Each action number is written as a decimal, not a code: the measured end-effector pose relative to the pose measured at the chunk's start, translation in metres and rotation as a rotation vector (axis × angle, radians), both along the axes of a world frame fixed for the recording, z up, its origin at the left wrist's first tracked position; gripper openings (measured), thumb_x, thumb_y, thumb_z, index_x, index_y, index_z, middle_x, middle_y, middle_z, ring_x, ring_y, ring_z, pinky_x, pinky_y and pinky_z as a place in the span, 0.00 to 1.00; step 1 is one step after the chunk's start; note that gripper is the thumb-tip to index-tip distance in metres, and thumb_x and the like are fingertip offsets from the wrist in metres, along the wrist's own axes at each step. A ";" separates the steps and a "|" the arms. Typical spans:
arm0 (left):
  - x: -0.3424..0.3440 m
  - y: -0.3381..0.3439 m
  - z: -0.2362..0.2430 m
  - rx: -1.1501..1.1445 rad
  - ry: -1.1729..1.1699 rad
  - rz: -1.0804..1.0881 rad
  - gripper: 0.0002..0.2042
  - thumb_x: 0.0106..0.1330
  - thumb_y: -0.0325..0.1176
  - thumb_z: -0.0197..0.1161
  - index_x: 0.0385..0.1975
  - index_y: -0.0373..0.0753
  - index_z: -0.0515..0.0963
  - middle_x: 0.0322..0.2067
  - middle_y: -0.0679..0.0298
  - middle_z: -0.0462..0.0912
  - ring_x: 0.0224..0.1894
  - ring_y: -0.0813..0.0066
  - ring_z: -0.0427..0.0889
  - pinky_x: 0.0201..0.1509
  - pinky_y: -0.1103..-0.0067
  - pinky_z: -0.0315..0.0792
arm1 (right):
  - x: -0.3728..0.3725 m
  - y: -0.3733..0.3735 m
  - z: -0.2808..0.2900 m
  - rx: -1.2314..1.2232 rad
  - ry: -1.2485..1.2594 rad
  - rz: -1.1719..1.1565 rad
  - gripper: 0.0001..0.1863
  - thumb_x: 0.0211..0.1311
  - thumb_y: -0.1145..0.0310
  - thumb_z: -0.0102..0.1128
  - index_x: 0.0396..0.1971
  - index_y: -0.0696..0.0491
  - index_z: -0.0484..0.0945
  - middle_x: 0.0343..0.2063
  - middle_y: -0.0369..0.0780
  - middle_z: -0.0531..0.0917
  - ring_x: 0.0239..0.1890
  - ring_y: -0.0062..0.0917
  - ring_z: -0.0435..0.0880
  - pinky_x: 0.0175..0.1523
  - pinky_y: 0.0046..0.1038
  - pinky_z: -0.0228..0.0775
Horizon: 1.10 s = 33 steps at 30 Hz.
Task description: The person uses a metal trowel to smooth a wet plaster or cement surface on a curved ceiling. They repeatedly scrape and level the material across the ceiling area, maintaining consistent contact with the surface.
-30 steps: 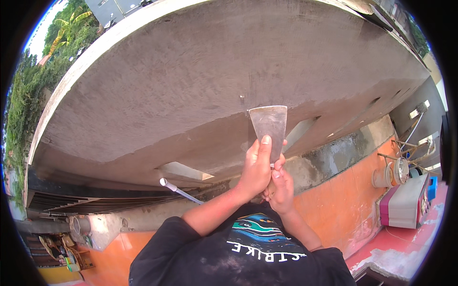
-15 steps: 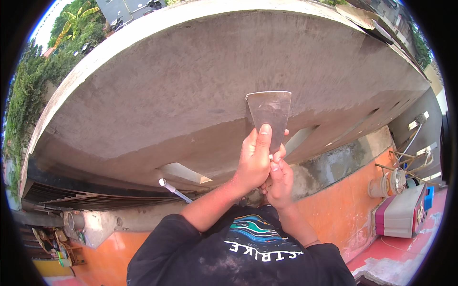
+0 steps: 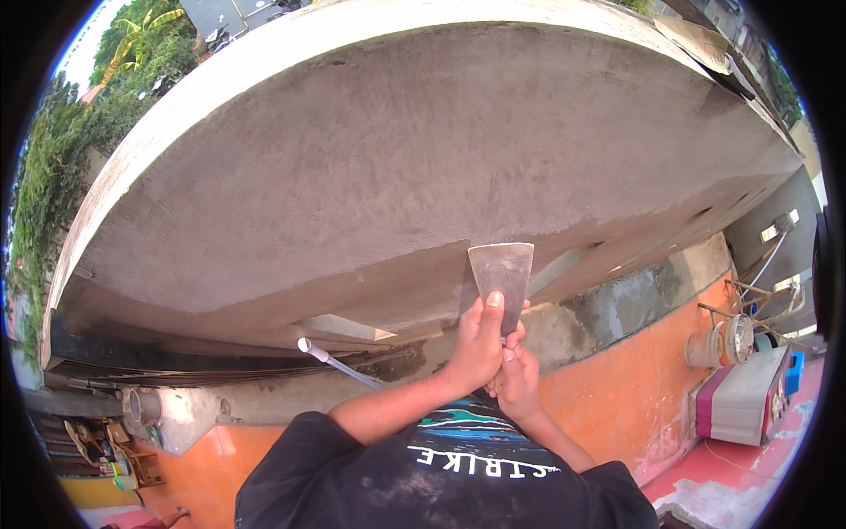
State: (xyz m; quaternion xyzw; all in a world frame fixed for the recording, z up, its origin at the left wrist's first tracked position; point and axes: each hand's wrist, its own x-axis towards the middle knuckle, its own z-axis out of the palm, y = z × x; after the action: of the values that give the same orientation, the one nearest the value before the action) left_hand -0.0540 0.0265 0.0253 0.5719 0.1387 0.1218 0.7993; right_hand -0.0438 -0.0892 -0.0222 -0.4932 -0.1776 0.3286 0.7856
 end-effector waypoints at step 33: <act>0.006 0.018 0.018 -0.061 -0.151 -0.119 0.27 0.79 0.53 0.34 0.48 0.33 0.71 0.23 0.68 0.72 0.23 0.82 0.73 0.28 0.83 0.70 | 0.010 0.013 0.025 -0.042 -0.149 -0.057 0.07 0.75 0.66 0.45 0.38 0.54 0.65 0.24 0.32 0.73 0.22 0.13 0.70 0.27 0.17 0.62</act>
State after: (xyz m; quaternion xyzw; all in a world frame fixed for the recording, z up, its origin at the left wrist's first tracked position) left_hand -0.0481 0.0448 0.0434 0.5435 0.0474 0.1125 0.8304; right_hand -0.0337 -0.0764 0.0029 -0.5375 -0.2143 0.2724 0.7687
